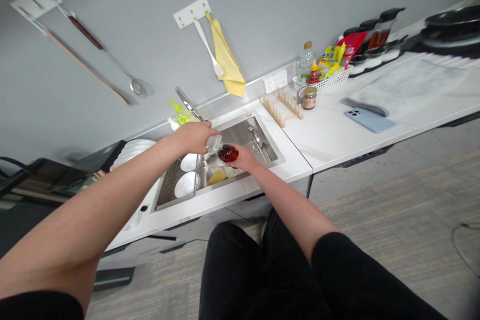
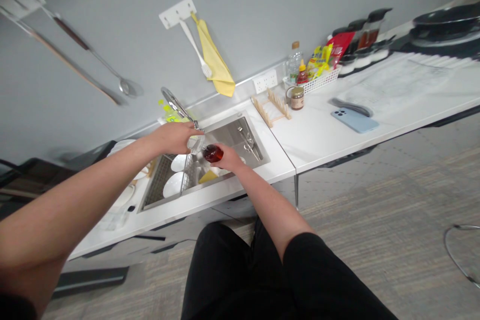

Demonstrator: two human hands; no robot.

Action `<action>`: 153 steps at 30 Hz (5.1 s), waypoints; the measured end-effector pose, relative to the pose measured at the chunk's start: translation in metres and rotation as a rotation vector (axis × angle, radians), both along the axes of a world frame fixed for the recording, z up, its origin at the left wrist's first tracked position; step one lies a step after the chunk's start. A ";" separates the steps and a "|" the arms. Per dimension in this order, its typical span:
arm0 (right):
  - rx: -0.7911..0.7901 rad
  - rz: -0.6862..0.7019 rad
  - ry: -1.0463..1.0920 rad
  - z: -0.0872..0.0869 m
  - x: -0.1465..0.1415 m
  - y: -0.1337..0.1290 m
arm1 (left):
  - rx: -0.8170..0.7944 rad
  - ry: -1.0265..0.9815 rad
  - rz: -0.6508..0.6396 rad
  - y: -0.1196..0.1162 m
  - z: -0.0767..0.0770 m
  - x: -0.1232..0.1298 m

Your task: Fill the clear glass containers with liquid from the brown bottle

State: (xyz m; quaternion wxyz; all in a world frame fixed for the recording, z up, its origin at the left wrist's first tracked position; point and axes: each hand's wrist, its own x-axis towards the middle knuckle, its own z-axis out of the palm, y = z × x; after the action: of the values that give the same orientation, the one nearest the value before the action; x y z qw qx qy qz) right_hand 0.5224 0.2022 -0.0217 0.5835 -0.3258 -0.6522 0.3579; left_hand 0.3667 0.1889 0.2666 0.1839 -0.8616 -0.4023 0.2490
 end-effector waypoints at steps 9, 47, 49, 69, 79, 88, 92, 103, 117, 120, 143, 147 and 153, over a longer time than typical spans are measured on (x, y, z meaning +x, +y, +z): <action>-0.028 0.009 0.009 0.004 0.000 -0.002 | 0.000 0.011 -0.009 0.000 0.001 0.004; -0.016 0.018 0.045 0.003 -0.002 -0.002 | 0.004 0.064 -0.006 -0.009 0.008 0.020; -0.009 0.026 0.049 0.001 -0.002 -0.001 | 0.001 0.055 -0.012 -0.009 0.008 0.018; -0.102 0.069 -0.016 0.010 -0.004 -0.006 | -0.170 -1.147 0.160 0.006 -0.106 -0.109; -0.232 0.113 0.014 0.007 -0.007 -0.004 | -0.369 -2.154 0.410 -0.045 -0.220 -0.133; -0.313 0.034 0.097 0.005 -0.008 -0.005 | -0.046 -2.121 0.441 -0.080 -0.284 -0.147; -0.312 -0.011 0.151 0.010 -0.001 -0.013 | -0.008 -2.090 0.439 -0.079 -0.296 -0.151; -0.182 -0.300 0.059 0.042 0.110 -0.064 | -0.078 -2.096 0.396 -0.074 -0.297 -0.153; -0.174 -0.668 0.007 0.022 0.239 -0.067 | -0.056 -2.095 0.417 -0.078 -0.296 -0.149; -0.164 -0.697 0.006 0.018 0.242 -0.065 | -0.052 -2.081 0.413 -0.080 -0.296 -0.149; -0.265 -0.774 0.019 0.006 0.258 -0.057 | -0.107 -2.040 0.415 -0.077 -0.301 -0.153; -0.251 -0.766 -0.037 0.009 0.262 -0.061 | -0.123 -2.045 0.420 -0.078 -0.300 -0.152; 0.090 -1.202 -0.191 0.027 0.228 -0.100 | -0.156 -2.054 0.450 -0.082 -0.291 -0.148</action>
State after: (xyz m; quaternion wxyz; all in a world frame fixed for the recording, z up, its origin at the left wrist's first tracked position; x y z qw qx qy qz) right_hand 0.7508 0.1026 0.0051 0.6353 -0.6426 -0.4182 -0.0928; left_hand 0.2185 0.1070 -0.0244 -0.3514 -0.5737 -0.4984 -0.5468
